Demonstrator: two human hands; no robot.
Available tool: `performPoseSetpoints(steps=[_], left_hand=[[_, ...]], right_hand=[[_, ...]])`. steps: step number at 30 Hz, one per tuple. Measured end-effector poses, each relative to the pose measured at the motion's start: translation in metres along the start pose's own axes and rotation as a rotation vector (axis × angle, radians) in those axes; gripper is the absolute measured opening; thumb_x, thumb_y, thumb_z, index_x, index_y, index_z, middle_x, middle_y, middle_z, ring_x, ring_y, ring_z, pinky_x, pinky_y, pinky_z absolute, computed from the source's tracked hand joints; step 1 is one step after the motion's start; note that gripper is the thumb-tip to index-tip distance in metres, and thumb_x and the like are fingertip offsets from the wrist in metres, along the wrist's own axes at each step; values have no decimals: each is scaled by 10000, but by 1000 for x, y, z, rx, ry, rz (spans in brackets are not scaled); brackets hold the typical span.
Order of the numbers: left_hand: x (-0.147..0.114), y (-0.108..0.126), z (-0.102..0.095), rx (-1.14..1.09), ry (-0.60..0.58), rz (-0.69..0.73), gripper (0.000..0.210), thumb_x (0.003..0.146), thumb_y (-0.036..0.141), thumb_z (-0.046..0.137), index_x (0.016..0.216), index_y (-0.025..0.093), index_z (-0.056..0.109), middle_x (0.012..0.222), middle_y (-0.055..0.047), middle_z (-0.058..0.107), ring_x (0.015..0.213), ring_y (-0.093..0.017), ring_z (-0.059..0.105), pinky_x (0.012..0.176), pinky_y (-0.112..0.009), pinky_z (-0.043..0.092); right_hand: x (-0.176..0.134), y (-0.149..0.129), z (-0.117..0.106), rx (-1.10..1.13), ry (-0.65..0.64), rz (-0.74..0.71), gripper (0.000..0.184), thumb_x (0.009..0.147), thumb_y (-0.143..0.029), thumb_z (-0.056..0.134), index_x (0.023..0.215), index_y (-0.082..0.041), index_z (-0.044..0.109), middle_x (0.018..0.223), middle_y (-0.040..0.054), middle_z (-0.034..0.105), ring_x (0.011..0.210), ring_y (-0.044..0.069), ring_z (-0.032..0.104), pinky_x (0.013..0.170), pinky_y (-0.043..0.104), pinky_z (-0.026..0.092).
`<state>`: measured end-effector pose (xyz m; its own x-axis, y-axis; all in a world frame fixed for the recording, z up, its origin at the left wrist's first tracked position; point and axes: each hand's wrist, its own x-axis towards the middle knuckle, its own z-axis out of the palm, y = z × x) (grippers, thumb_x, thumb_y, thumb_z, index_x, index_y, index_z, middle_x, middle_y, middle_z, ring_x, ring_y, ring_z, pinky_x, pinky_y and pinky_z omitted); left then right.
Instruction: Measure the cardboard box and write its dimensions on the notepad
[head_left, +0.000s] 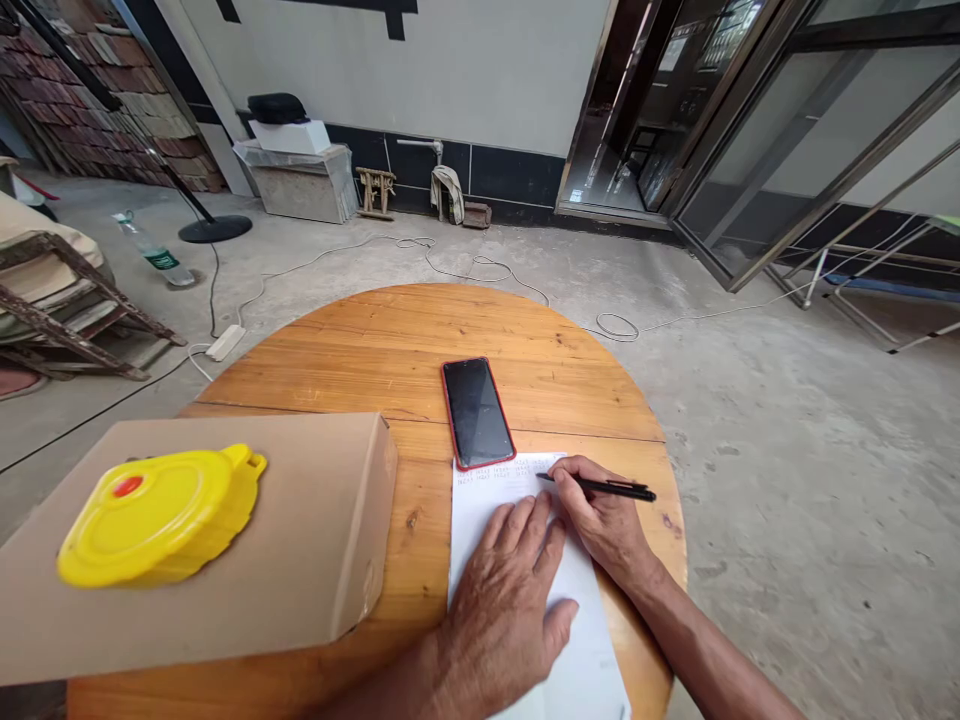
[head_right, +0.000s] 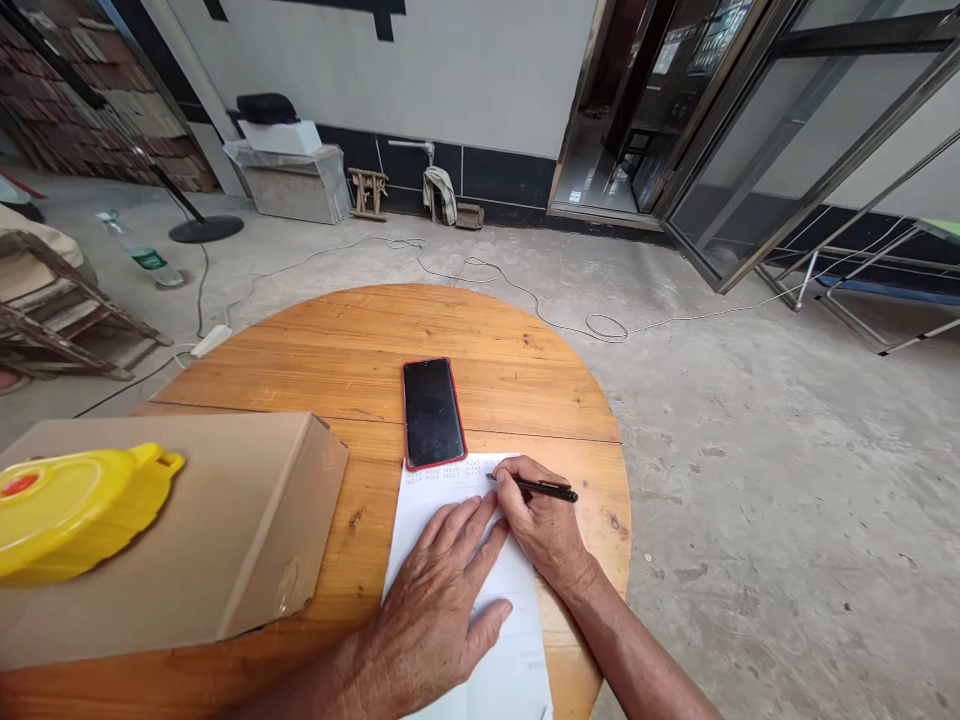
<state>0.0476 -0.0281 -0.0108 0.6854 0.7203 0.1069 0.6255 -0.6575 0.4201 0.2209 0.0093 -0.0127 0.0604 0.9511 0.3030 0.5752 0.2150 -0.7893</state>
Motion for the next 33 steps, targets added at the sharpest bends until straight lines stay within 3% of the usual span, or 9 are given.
performPoseSetpoints(steps=[10, 33], left_hand=[[-2, -2, 3, 21, -5, -5, 603, 937, 550, 407, 1447, 231, 356, 1571, -67, 278, 1456, -252, 219, 1201, -453, 256], [-1, -2, 1, 32, -9, -3, 611, 934, 549, 412, 1448, 224, 357, 1571, -91, 273, 1449, -262, 238, 1199, -453, 257]], right_hand=[[-1, -1, 0, 15, 82, 16, 175, 920, -260, 503, 844, -185, 641, 768, 29, 666, 687, 158, 614, 644, 260, 497], [0, -4, 0, -26, 56, 3, 167, 914, -249, 500, 825, -189, 629, 757, 31, 674, 687, 166, 623, 668, 279, 502]])
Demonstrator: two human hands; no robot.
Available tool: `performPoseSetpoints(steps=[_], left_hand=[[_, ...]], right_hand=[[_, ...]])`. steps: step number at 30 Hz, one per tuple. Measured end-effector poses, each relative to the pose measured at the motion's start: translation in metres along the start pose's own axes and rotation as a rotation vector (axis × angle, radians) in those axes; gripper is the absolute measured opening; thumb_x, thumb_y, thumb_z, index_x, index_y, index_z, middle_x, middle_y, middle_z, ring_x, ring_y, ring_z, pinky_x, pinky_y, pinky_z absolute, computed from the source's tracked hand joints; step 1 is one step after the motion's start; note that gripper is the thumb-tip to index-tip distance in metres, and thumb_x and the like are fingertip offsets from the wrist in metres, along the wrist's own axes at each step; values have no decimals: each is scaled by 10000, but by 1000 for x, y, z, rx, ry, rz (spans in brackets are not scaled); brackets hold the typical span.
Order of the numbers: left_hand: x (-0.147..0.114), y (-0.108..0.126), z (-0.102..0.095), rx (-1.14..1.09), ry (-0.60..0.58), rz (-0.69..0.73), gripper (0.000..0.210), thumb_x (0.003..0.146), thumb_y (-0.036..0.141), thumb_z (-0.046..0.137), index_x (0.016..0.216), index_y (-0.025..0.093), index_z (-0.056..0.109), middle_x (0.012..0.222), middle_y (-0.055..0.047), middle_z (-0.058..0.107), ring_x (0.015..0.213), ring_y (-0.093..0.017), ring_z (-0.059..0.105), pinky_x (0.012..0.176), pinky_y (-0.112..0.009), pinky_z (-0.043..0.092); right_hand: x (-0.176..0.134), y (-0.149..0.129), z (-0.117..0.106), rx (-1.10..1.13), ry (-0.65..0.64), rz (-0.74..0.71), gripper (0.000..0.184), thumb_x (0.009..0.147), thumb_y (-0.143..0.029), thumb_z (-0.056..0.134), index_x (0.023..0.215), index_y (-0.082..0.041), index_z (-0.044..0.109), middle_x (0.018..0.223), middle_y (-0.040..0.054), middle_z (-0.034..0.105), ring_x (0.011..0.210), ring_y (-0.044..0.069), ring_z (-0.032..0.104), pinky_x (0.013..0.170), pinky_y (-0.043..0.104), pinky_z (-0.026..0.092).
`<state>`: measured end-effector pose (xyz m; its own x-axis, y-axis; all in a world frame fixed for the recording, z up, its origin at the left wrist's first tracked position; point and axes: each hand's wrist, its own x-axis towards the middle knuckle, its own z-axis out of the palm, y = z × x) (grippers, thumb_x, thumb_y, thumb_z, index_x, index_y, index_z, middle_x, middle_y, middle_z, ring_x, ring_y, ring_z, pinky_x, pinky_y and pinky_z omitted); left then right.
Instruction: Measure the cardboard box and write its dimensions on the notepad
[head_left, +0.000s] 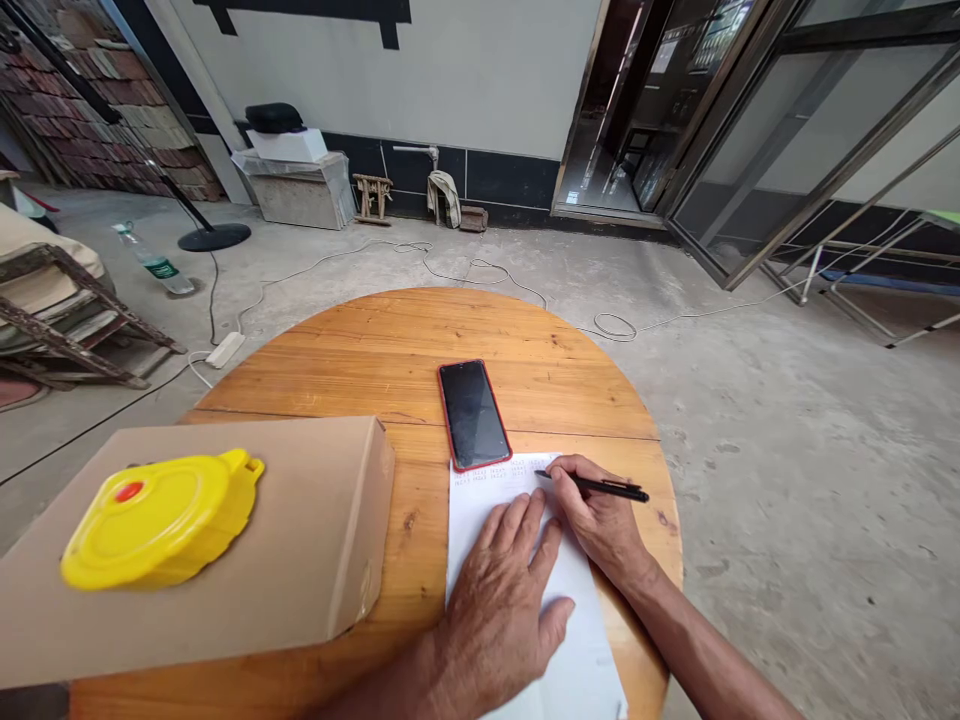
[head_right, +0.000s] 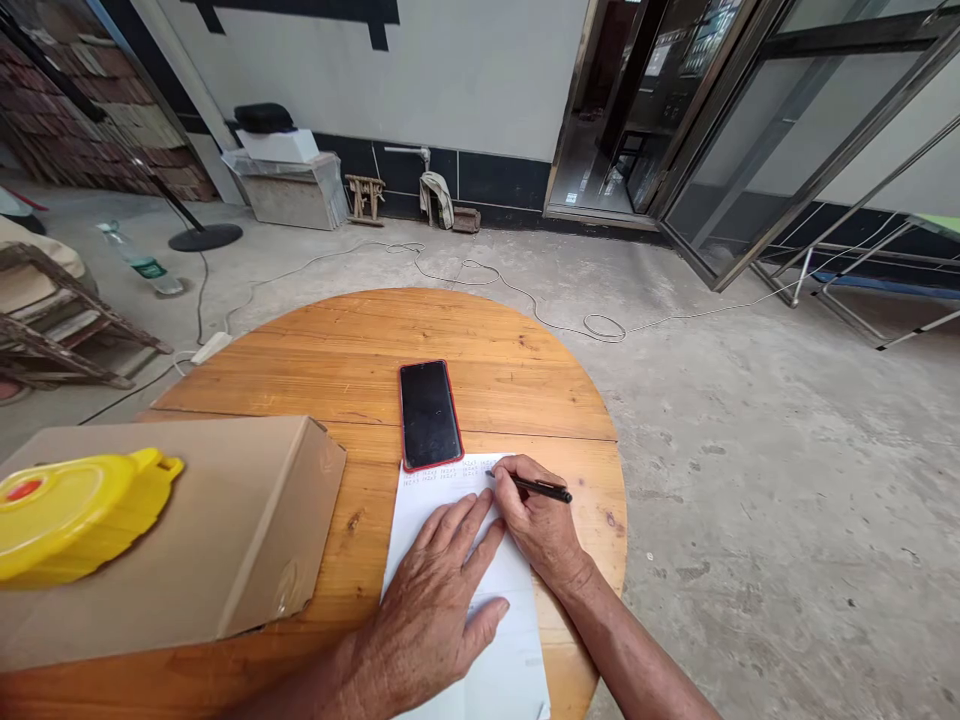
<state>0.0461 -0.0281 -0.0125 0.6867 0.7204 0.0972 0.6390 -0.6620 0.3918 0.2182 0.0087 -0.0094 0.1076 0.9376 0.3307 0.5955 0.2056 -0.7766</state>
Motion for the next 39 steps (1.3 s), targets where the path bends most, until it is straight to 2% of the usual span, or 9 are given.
performPoseSetpoints(steps=[14, 18, 26, 35, 39], left_hand=[[0, -1, -1, 4, -5, 0, 616, 939, 547, 400, 1458, 223, 337, 1572, -93, 269, 1450, -265, 236, 1199, -459, 254], [0, 0, -1, -1, -11, -1, 616, 941, 558, 381, 1457, 224, 337, 1572, -94, 270, 1452, -261, 234, 1198, -458, 257], [-1, -1, -2, 15, -16, 8, 596, 945, 564, 348, 1429, 217, 378, 1581, -109, 237, 1455, -266, 232, 1187, -469, 278], [2, -2, -2, 27, -18, 17, 603, 946, 576, 317, 1422, 211, 384, 1577, -116, 248, 1451, -269, 239, 1188, -470, 275], [1, -2, 0, 30, -11, 10, 605, 944, 582, 316, 1426, 221, 377, 1580, -109, 241, 1455, -266, 228, 1195, -467, 260]], right_hand=[[1, 0, 0, 42, -7, 10, 170, 914, -240, 509, 824, -179, 639, 783, 33, 678, 716, 158, 624, 687, 260, 496], [-1, 2, -1, 48, 0, 16, 166, 912, -237, 507, 823, -179, 634, 748, 23, 657, 667, 146, 599, 635, 250, 478], [-5, 7, -1, 118, 32, 116, 177, 925, -287, 511, 831, -185, 622, 666, -8, 571, 524, 113, 481, 507, 245, 401], [-3, 4, 0, 120, 20, 114, 184, 929, -292, 511, 831, -183, 623, 640, -19, 533, 515, 106, 445, 500, 239, 386], [-4, 5, -1, 101, 21, 98, 184, 929, -279, 509, 835, -180, 633, 656, -10, 562, 542, 113, 478, 521, 237, 403]])
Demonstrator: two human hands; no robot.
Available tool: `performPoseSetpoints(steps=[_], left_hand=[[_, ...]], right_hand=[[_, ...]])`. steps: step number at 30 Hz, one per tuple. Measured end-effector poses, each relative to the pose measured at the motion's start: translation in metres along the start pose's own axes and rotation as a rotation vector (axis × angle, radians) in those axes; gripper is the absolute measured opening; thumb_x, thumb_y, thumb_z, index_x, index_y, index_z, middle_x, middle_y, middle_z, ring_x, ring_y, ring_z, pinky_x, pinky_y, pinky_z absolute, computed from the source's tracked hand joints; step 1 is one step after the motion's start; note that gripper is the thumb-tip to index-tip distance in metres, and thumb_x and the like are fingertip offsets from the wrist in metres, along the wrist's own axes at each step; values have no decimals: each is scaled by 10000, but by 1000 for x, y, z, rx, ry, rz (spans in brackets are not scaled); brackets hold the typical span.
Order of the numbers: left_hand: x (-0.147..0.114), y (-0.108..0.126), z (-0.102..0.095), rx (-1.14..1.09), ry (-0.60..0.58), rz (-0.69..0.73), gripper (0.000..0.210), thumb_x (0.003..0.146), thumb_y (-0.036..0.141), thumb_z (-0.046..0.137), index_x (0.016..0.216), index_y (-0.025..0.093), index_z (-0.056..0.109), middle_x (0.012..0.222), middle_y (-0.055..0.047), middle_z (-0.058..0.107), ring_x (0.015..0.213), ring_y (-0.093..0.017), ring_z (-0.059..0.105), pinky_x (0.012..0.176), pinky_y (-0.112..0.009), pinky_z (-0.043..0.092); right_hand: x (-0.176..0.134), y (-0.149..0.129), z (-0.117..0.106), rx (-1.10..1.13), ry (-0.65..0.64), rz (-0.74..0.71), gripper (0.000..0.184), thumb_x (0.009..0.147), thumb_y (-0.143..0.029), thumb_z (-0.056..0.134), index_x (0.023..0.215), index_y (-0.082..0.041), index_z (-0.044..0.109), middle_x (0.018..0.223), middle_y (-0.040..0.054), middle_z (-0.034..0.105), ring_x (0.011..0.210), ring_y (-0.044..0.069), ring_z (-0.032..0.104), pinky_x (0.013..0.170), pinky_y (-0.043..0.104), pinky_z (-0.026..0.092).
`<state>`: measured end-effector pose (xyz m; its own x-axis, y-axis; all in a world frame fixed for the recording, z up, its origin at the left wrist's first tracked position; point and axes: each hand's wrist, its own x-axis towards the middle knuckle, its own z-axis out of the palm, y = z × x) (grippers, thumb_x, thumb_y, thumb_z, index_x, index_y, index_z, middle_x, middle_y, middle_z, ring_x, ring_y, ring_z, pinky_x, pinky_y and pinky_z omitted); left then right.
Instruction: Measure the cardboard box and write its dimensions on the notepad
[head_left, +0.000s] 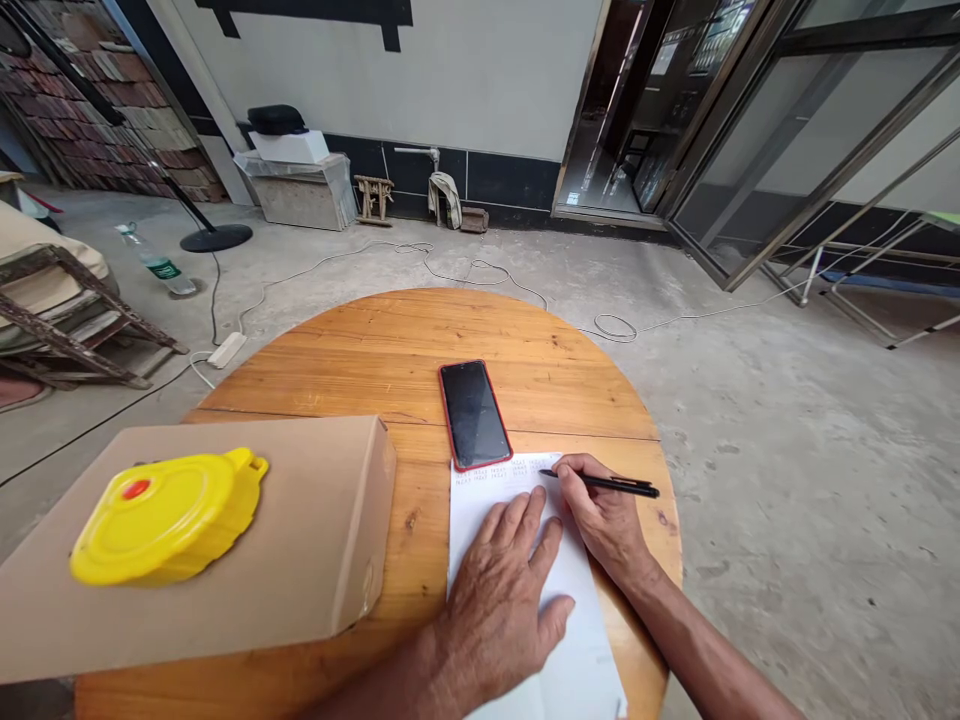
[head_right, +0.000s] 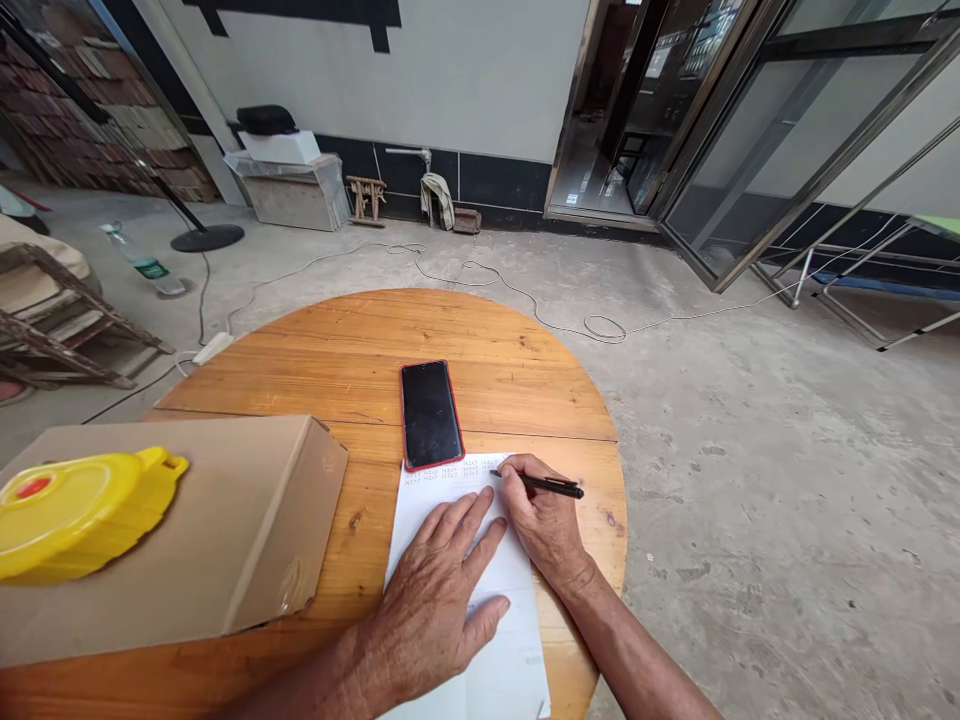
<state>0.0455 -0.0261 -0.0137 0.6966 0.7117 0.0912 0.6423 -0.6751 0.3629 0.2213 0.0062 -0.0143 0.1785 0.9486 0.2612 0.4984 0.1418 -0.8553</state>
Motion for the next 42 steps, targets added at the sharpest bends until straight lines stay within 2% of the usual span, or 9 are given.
performPoseSetpoints(steps=[4, 14, 24, 34, 42], left_hand=[[-1, 0, 2, 2, 5, -3, 609, 940, 591, 323, 1424, 225, 379, 1582, -103, 240, 1455, -266, 227, 1197, -467, 255], [0, 0, -1, 7, 8, 12, 604, 943, 577, 332, 1424, 216, 378, 1571, -111, 264, 1446, -267, 248, 1190, -471, 268], [0, 0, 1, 4, 5, 6, 600, 942, 579, 337, 1422, 222, 381, 1578, -106, 248, 1451, -266, 233, 1196, -462, 248], [0, 0, -1, -11, 2, -1, 597, 937, 571, 375, 1422, 224, 386, 1573, -99, 264, 1445, -267, 247, 1195, -463, 249], [-2, 0, 0, 3, 7, 5, 598, 936, 573, 375, 1420, 222, 388, 1579, -105, 244, 1451, -265, 233, 1194, -459, 249]], right_hand=[[0, 1, 1, -17, 18, -34, 174, 923, -264, 518, 837, -179, 642, 728, 8, 619, 612, 123, 537, 581, 235, 442], [2, -1, 1, -35, 17, -64, 170, 918, -246, 514, 833, -174, 643, 754, 18, 651, 661, 136, 584, 623, 231, 474], [3, -4, 2, -29, 22, -24, 171, 909, -247, 512, 814, -170, 632, 671, -3, 598, 527, 111, 500, 502, 224, 418], [2, -5, 1, -16, 2, -24, 175, 910, -256, 514, 808, -173, 630, 704, 13, 624, 594, 133, 551, 560, 241, 455], [1, -5, 1, 7, 12, 12, 175, 906, -269, 520, 802, -175, 625, 658, -7, 583, 520, 110, 485, 505, 233, 413]])
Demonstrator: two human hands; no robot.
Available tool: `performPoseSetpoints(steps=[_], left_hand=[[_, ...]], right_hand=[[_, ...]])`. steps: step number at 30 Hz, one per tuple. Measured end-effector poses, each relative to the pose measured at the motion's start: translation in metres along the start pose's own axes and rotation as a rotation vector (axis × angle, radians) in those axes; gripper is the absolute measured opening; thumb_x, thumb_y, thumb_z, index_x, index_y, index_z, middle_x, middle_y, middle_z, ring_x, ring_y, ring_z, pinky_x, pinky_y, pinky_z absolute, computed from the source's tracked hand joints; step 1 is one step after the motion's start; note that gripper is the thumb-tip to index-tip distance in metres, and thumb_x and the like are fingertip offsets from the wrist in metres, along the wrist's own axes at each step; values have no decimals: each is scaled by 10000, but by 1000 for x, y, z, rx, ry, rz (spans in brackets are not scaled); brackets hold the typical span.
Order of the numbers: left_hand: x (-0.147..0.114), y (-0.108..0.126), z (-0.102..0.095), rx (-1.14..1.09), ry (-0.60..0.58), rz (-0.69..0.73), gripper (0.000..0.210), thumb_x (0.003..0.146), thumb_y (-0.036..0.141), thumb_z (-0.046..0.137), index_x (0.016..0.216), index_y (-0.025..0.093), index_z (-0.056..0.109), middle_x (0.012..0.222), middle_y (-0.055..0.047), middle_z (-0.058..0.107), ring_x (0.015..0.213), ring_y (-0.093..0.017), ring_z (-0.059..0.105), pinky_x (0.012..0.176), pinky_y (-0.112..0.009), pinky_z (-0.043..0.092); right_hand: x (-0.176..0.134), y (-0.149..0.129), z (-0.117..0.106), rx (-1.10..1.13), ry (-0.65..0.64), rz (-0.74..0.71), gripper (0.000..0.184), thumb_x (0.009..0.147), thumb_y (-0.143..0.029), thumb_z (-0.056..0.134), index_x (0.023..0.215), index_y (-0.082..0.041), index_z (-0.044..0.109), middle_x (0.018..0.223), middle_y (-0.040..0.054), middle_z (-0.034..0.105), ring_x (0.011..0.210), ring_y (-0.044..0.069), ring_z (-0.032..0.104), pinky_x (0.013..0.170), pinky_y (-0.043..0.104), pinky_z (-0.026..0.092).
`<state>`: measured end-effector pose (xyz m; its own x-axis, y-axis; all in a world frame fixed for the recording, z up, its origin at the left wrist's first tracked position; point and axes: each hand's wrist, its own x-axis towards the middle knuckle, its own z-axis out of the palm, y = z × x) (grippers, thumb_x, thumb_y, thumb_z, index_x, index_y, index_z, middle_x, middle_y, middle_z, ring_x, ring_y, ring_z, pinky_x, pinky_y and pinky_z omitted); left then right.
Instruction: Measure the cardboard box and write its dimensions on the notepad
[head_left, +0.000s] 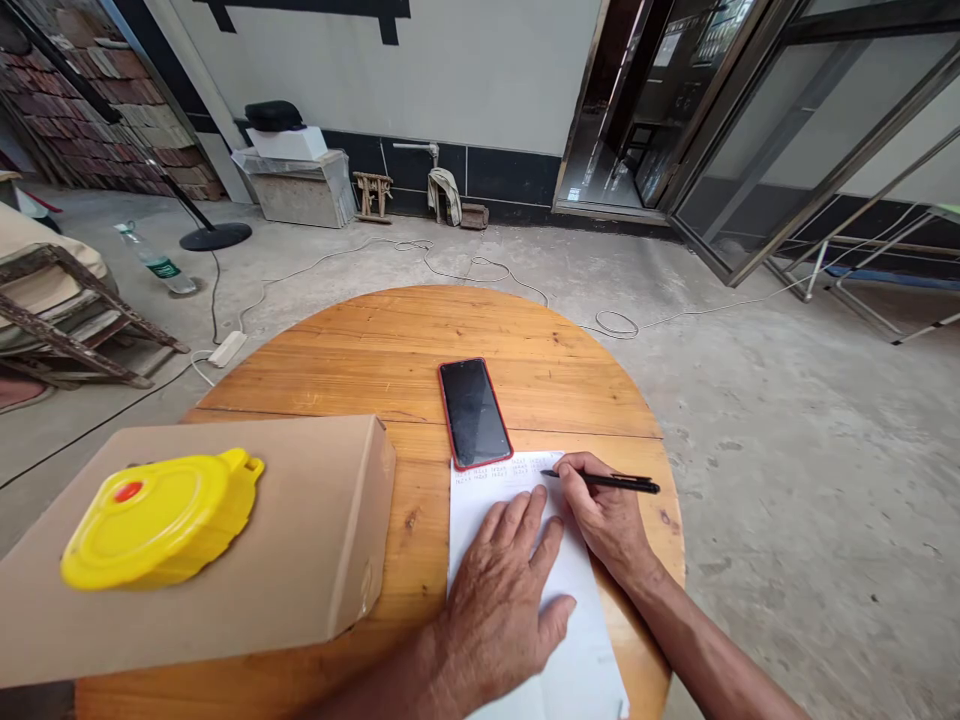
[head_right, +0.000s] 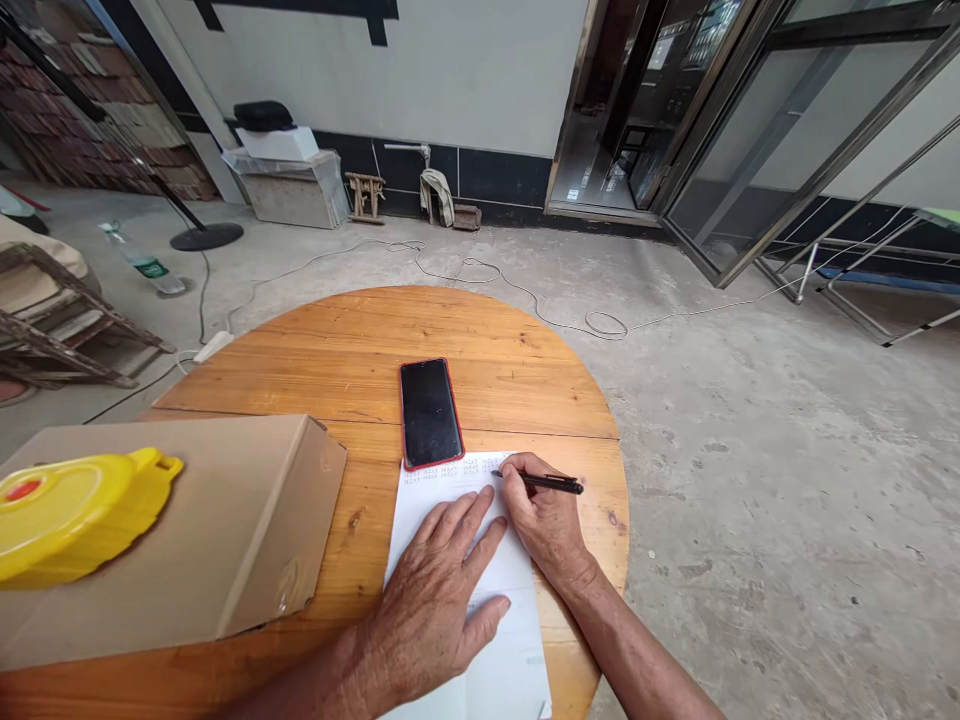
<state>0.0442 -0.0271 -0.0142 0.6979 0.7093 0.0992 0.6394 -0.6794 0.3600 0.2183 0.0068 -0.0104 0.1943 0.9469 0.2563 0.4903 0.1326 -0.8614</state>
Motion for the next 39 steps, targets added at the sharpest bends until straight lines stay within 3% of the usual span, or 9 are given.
performPoseSetpoints(steps=[9, 32, 39], left_hand=[[1, 0, 0, -5, 4, -4, 608, 932, 571, 397, 1430, 224, 377, 1583, -105, 232, 1447, -270, 243, 1189, -454, 257], [2, 0, -4, 4, -11, 2, 598, 940, 573, 357, 1419, 217, 390, 1575, -108, 255, 1442, -269, 255, 1185, -464, 265], [2, 0, -3, -4, -8, -3, 604, 937, 574, 366, 1434, 232, 373, 1585, -91, 235, 1443, -272, 253, 1186, -462, 264]], right_hand=[[-1, 2, -2, 15, 31, 45, 199, 915, -314, 513, 813, -180, 620, 587, -27, 514, 478, 112, 443, 473, 243, 389], [1, 2, -1, -3, 18, 27, 194, 902, -299, 519, 788, -183, 624, 655, -1, 572, 529, 124, 485, 511, 250, 412], [-1, -2, -5, 166, 72, 152, 221, 890, -367, 551, 775, -185, 601, 548, -37, 503, 459, 114, 470, 466, 236, 406]])
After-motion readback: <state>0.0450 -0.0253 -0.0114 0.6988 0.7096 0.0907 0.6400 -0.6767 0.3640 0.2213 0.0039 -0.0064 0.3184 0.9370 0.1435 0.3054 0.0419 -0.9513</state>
